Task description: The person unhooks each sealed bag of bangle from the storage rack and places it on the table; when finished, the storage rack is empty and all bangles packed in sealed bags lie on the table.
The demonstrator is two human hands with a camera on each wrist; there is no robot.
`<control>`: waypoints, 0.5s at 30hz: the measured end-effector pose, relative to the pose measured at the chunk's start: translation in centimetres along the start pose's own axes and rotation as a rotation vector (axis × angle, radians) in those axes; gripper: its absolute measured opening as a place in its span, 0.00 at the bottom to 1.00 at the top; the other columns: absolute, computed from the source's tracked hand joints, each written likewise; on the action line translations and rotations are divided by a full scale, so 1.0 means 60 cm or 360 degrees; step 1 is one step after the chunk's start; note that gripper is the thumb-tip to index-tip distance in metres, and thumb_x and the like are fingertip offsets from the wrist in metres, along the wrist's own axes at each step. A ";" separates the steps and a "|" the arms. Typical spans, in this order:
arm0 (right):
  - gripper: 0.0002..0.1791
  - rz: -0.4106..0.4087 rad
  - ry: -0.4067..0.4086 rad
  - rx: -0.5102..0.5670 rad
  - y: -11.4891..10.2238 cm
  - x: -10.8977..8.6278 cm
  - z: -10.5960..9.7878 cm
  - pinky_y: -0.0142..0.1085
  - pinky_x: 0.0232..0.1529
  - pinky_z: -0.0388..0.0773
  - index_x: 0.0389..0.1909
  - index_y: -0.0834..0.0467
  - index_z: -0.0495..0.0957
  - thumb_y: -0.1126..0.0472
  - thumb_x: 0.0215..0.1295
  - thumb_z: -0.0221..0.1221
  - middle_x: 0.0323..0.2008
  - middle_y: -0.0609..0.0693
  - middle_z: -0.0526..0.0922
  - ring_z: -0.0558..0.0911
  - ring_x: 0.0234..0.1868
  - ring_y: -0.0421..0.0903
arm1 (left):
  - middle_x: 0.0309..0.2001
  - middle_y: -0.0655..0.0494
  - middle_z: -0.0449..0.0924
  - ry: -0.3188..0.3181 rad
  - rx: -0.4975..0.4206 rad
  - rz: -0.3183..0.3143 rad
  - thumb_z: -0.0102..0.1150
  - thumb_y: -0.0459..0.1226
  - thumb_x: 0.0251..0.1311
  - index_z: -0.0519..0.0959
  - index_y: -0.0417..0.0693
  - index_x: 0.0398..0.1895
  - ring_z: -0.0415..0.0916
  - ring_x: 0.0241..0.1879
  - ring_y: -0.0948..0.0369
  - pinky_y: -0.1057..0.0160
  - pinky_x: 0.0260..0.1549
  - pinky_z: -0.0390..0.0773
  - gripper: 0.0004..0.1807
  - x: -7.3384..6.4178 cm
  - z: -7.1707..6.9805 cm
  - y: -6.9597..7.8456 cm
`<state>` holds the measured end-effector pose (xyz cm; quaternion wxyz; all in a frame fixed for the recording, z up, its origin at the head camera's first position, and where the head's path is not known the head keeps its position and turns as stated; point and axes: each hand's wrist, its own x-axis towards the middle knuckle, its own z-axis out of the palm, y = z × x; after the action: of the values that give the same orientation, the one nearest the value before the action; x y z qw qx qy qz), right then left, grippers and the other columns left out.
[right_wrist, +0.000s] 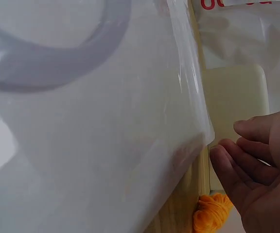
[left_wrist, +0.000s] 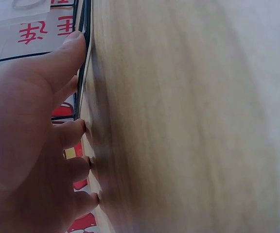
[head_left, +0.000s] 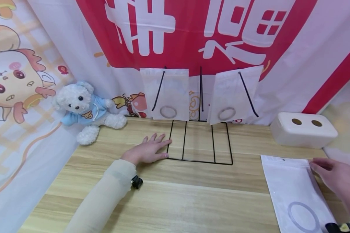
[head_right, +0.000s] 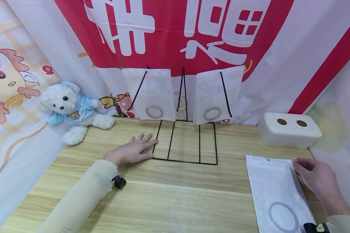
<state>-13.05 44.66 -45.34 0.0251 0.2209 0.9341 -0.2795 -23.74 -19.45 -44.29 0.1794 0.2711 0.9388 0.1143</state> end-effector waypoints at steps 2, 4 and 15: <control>0.27 -0.0027 0.0007 0.0018 -0.003 -0.001 -0.005 0.37 0.33 0.84 0.70 0.77 0.70 0.61 0.82 0.59 0.63 0.80 0.77 0.82 0.55 0.73 | 0.90 0.45 0.41 0.0002 -0.0001 0.0000 0.48 0.61 0.81 0.55 0.65 0.89 0.36 0.87 0.33 0.25 0.82 0.37 0.38 0.000 0.000 0.000; 0.28 -0.0047 0.0013 0.0036 -0.007 -0.003 -0.008 0.31 0.29 0.81 0.70 0.76 0.71 0.60 0.82 0.60 0.63 0.80 0.78 0.82 0.54 0.72 | 0.90 0.45 0.40 -0.0002 -0.0005 -0.0003 0.48 0.61 0.81 0.55 0.65 0.89 0.36 0.87 0.34 0.26 0.82 0.36 0.39 0.000 0.000 0.001; 0.29 -0.0402 0.0233 0.0150 -0.031 -0.027 -0.036 0.18 0.29 0.71 0.63 0.71 0.81 0.48 0.79 0.63 0.29 0.16 0.82 0.68 0.31 0.10 | 0.90 0.43 0.41 0.0005 -0.0015 0.0012 0.48 0.60 0.82 0.55 0.63 0.89 0.37 0.87 0.33 0.25 0.82 0.37 0.38 -0.001 -0.001 0.001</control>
<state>-12.22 43.80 -42.30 -0.0889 0.1225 0.9396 -0.3070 -23.70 -19.42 -44.20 0.1788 0.2735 0.9375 0.1199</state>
